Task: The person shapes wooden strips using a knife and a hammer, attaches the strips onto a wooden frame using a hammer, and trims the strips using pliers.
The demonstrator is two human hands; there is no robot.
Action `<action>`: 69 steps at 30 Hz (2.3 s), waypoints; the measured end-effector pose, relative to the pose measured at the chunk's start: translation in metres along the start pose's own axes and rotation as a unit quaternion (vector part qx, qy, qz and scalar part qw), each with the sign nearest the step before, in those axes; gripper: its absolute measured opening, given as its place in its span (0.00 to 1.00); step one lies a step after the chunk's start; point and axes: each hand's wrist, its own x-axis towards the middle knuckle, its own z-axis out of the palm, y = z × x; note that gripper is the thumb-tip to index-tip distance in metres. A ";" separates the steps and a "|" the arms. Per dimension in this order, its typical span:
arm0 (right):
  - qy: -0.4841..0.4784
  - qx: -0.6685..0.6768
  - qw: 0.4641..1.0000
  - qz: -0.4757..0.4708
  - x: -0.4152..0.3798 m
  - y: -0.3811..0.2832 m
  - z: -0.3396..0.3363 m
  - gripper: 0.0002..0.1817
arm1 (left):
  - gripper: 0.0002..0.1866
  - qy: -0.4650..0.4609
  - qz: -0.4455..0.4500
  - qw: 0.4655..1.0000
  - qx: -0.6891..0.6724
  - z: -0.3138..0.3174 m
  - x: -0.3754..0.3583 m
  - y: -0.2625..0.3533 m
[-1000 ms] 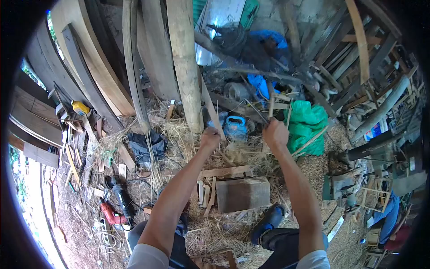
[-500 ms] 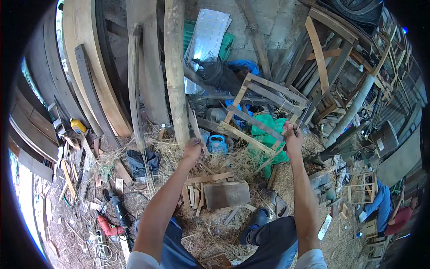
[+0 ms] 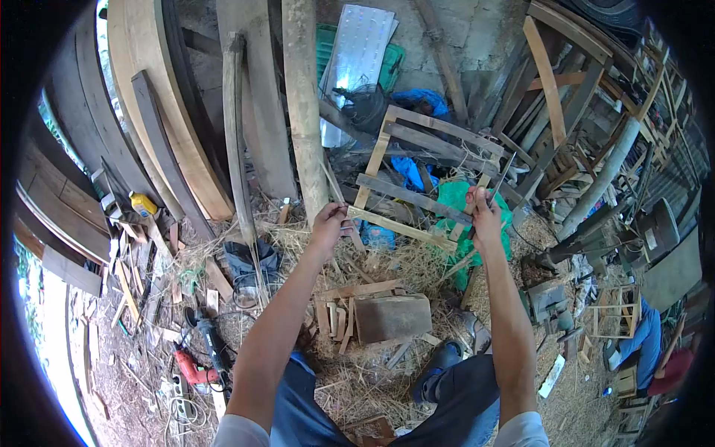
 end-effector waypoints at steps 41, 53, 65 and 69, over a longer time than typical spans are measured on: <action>0.111 -0.684 0.705 -0.150 -0.033 0.088 -0.061 0.19 | 0.10 -0.026 0.088 0.995 0.045 -0.028 -0.035 0.000; -0.060 -0.113 0.958 0.258 -0.098 0.106 -0.058 0.23 | 0.11 -0.011 -0.030 0.998 0.045 0.004 -0.062 -0.056; 0.011 0.031 0.955 0.295 -0.126 0.054 -0.089 0.11 | 0.19 -0.103 -0.231 0.960 -0.122 0.020 -0.054 -0.094; -0.014 0.017 0.941 0.338 -0.133 0.029 -0.109 0.12 | 0.23 -0.062 -0.180 0.978 0.087 0.043 -0.042 -0.105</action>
